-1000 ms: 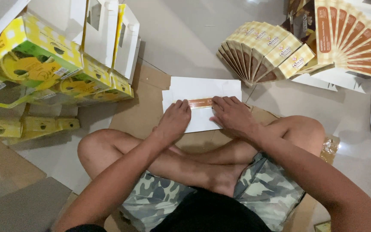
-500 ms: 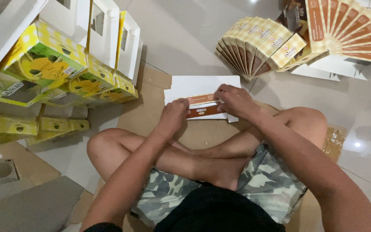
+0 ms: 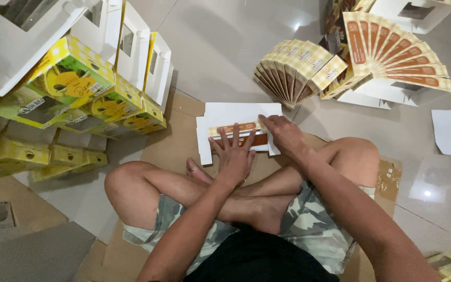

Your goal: The person assembles cardboard boxes by hand by folding the flaps and interlocking the tabs of flat-packed cardboard pieces.

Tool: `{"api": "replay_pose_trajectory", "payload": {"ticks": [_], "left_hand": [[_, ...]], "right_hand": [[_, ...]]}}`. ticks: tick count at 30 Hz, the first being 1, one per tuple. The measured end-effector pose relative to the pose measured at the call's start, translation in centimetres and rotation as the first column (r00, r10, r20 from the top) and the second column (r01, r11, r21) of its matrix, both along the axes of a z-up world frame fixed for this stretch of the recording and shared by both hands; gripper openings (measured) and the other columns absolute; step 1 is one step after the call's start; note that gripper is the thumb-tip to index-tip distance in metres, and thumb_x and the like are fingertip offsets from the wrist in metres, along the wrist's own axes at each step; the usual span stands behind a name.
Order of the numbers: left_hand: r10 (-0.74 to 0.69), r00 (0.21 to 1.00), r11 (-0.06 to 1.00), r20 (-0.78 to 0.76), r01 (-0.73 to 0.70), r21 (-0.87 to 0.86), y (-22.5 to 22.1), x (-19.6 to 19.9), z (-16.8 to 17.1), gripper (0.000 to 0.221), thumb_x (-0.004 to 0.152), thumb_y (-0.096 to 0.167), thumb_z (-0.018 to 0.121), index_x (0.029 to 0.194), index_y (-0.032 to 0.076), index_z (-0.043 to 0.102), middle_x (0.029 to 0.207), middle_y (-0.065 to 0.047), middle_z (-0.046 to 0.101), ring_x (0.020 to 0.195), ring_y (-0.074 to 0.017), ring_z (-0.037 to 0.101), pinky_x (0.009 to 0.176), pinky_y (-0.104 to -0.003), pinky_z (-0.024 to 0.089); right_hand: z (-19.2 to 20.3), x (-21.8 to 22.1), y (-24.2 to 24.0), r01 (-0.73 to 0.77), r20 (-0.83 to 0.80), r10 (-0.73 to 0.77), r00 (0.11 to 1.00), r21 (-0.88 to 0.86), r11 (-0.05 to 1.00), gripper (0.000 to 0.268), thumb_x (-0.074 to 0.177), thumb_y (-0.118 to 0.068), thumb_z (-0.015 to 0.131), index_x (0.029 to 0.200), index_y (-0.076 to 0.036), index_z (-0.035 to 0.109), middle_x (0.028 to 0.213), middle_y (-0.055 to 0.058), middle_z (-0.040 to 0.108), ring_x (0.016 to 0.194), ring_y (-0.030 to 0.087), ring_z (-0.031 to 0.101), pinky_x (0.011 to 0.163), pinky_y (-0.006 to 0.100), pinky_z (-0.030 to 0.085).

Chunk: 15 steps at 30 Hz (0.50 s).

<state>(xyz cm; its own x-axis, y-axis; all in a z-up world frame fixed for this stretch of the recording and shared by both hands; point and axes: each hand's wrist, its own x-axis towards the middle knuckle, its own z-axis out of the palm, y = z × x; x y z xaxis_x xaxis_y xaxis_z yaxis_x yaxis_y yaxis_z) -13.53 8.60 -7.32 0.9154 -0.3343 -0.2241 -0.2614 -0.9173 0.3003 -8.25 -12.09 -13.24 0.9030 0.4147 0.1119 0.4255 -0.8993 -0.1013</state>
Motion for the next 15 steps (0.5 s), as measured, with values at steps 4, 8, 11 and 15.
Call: {"api": "replay_pose_trajectory", "payload": {"ticks": [4,8,11,15], "left_hand": [[0.041,0.996,0.999,0.082,-0.040,-0.020,0.9,0.5,1.3,0.058,0.100,0.026,0.060,0.156,0.022,0.044,0.164,-0.022,0.033,0.155,-0.0482,0.018,0.114,-0.079,-0.001],[0.254,0.948,0.955,0.190,-0.215,-0.202,3.0,1.2,1.9,0.089,0.086,0.006,0.076,0.162,0.023,0.032,0.167,-0.029,0.015,0.154,-0.0514,0.010,0.114,-0.078,0.011],[0.451,0.882,0.833,0.134,-0.362,-0.419,4.6,2.0,3.1,0.088,0.087,0.000,0.072,0.162,0.020,0.032,0.162,-0.029,0.020,0.146,-0.0481,0.029,0.111,-0.067,0.026],[0.400,0.803,0.319,-0.442,-0.574,-0.754,6.9,5.4,-7.9,0.025,0.100,0.008,0.064,0.116,0.020,0.078,0.106,-0.005,0.078,0.077,-0.0149,0.076,0.061,-0.024,0.058]], "right_hand": [[0.4,0.6,0.5,0.060,0.003,-0.060,0.998,0.020,0.998,0.039,0.086,-0.020,0.082,0.122,-0.014,0.069,0.100,0.009,0.067,0.097,0.027,0.071,0.083,0.036,0.059],[1.1,0.6,0.6,0.243,-0.421,-0.114,0.900,0.268,0.932,0.037,0.084,-0.035,0.082,0.107,-0.010,0.069,0.097,0.012,0.065,0.098,0.033,0.067,0.085,0.044,0.053],[2.5,0.0,1.8,0.487,-0.649,0.031,0.760,0.600,0.634,0.027,0.090,-0.024,0.076,0.101,-0.003,0.063,0.084,0.012,0.060,0.080,0.028,0.064,0.068,0.037,0.052],[3.9,0.3,4.8,0.735,-0.691,0.287,0.663,0.673,-0.078,0.031,0.092,-0.016,0.077,0.109,0.003,0.059,0.076,0.011,0.060,0.060,0.018,0.061,0.051,0.027,0.055]]}}
